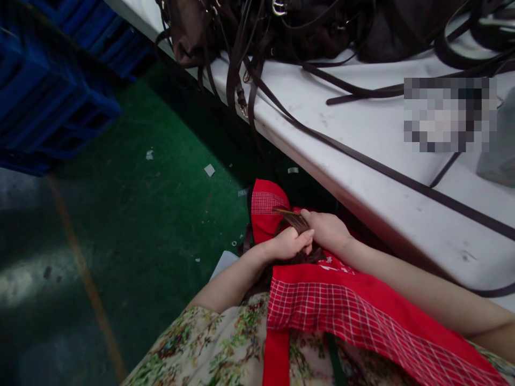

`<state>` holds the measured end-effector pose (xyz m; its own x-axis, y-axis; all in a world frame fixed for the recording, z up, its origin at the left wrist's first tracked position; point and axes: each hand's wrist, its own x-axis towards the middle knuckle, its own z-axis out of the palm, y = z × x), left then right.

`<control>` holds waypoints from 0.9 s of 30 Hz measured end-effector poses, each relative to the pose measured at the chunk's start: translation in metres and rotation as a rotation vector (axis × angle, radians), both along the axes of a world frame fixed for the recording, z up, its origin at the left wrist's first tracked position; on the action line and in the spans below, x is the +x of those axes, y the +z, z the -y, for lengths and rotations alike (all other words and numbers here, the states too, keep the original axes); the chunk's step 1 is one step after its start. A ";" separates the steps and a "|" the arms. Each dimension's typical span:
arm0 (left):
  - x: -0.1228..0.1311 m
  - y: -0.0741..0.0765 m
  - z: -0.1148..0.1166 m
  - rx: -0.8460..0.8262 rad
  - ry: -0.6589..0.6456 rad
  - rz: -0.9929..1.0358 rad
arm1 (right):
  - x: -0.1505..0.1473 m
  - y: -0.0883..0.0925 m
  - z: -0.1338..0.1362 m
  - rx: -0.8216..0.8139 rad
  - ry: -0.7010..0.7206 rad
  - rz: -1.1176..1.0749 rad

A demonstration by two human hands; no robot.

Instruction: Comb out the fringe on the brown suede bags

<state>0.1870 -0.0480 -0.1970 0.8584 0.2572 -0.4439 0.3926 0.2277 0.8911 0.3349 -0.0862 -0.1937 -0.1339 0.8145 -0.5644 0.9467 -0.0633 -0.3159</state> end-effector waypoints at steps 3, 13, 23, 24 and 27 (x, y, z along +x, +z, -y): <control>0.005 -0.005 -0.003 0.219 -0.134 -0.078 | 0.002 -0.007 -0.003 -0.027 -0.034 0.029; 0.023 -0.012 -0.001 0.420 -0.331 -0.112 | 0.013 -0.029 0.009 -0.096 -0.180 0.014; -0.026 -0.028 0.001 -0.102 0.069 -0.026 | 0.058 -0.044 0.020 -0.211 -0.606 -0.720; -0.031 -0.029 0.001 -0.136 0.096 -0.034 | 0.060 -0.042 0.019 -0.192 -0.678 -0.689; -0.039 -0.031 0.003 -0.172 0.112 -0.041 | 0.051 -0.027 0.017 0.021 -0.648 -0.537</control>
